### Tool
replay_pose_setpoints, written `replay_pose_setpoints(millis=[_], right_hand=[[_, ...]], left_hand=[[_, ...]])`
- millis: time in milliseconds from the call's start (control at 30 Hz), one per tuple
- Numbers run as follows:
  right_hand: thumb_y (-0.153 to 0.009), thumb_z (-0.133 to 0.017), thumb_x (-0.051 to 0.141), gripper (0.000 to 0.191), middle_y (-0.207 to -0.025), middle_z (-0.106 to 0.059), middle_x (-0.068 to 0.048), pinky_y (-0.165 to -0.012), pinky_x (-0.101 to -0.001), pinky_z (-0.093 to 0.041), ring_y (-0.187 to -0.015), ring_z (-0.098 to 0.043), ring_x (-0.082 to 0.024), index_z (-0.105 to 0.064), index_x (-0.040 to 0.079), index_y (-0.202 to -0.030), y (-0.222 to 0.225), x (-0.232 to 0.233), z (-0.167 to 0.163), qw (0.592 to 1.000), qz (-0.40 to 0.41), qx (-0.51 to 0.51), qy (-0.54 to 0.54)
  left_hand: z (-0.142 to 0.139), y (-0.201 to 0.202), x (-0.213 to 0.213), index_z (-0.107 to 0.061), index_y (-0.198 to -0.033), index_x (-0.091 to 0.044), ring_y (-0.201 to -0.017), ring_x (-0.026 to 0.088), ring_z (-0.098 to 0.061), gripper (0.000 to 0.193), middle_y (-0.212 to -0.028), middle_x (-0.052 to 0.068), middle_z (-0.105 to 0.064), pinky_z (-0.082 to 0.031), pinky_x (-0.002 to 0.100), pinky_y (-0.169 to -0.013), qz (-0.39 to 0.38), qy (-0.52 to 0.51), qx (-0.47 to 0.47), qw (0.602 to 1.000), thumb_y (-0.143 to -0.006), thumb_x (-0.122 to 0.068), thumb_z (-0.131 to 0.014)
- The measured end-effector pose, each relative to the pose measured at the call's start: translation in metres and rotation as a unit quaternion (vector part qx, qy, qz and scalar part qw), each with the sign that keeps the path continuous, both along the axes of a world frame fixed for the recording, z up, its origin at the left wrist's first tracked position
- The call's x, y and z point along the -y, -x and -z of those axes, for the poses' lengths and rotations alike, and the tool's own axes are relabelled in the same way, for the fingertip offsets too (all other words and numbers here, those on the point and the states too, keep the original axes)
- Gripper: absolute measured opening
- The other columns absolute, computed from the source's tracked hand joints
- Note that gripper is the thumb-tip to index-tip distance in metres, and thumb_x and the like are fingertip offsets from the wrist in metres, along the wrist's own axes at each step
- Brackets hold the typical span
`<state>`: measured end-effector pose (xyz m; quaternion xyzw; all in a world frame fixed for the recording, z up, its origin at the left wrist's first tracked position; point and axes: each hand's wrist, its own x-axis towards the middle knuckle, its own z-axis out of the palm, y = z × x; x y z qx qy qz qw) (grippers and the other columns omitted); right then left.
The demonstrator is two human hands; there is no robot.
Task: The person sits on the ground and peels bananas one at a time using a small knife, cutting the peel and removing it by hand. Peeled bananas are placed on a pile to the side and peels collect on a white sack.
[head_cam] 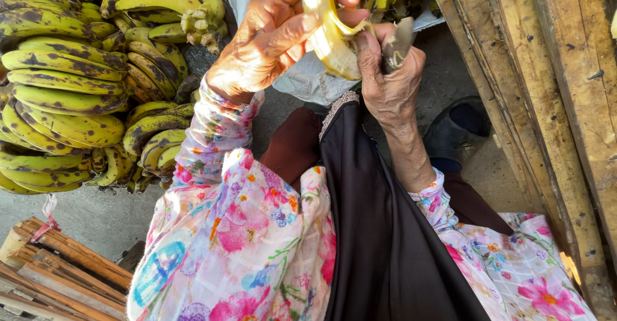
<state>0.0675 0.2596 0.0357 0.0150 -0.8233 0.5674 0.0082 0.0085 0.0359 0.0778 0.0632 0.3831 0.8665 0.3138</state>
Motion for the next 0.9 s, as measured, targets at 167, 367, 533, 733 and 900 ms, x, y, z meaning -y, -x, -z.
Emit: replay_pose_setpoints(millis=[167,367,533,733,900], right_hand=[[-0.115,-0.062,0.024,0.024,-0.086,-0.065,-0.002,-0.065,-0.0299,-0.049,-0.073,-0.062,-0.008,-0.064,0.001,-0.11,-0.005,0.007,0.005,0.996,0.029,-0.065,-0.047],[-0.114,-0.063,0.027,0.027,-0.09,-0.064,-0.003,-0.059,-0.027,-0.046,-0.075,-0.058,-0.009,-0.064,0.001,-0.113,-0.008,0.008,0.001,0.973,0.1,0.089,0.186],[-0.112,-0.063,0.03,0.024,-0.085,-0.06,-0.004,-0.05,-0.0257,-0.037,-0.06,-0.045,-0.007,-0.055,0.007,-0.108,-0.002,0.009,-0.002,0.859,0.114,0.218,0.449],[-0.1,-0.074,0.04,0.044,-0.103,-0.06,-0.007,-0.064,-0.0249,-0.044,-0.076,-0.051,-0.011,-0.054,0.007,-0.121,0.015,0.006,-0.025,0.967,0.012,0.086,0.239],[-0.094,-0.085,0.038,0.058,-0.108,-0.058,-0.011,-0.086,-0.032,-0.054,-0.096,-0.062,-0.021,-0.053,0.004,-0.127,0.019,0.0,-0.032,0.984,-0.069,-0.144,-0.084]], left_hand=[[0.005,-0.004,-0.007,-0.044,-0.152,-0.009,-0.136,0.009,-0.05,0.06,-0.147,0.001,-0.05,-0.041,0.028,-0.117,-0.019,0.055,-0.162,0.985,-0.108,-0.01,-0.083],[0.028,-0.013,-0.01,-0.048,-0.147,-0.008,-0.126,0.012,-0.06,0.057,-0.138,0.005,-0.06,-0.052,0.029,-0.111,-0.06,0.09,-0.106,0.988,-0.103,0.007,-0.081],[0.042,-0.013,-0.011,-0.049,-0.146,-0.007,-0.128,0.011,-0.061,0.049,-0.138,0.004,-0.062,-0.051,0.028,-0.111,-0.074,0.11,-0.109,0.985,-0.109,0.007,-0.077],[0.037,-0.014,-0.013,-0.045,-0.153,-0.007,-0.136,0.016,-0.053,0.049,-0.144,0.004,-0.051,-0.043,0.027,-0.115,-0.106,0.195,-0.21,0.952,-0.111,0.002,-0.067],[0.028,-0.03,-0.021,-0.048,-0.153,-0.009,-0.127,0.014,-0.059,0.05,-0.135,0.006,-0.058,-0.047,0.025,-0.111,-0.094,0.303,-0.3,0.9,-0.11,-0.001,-0.071]])
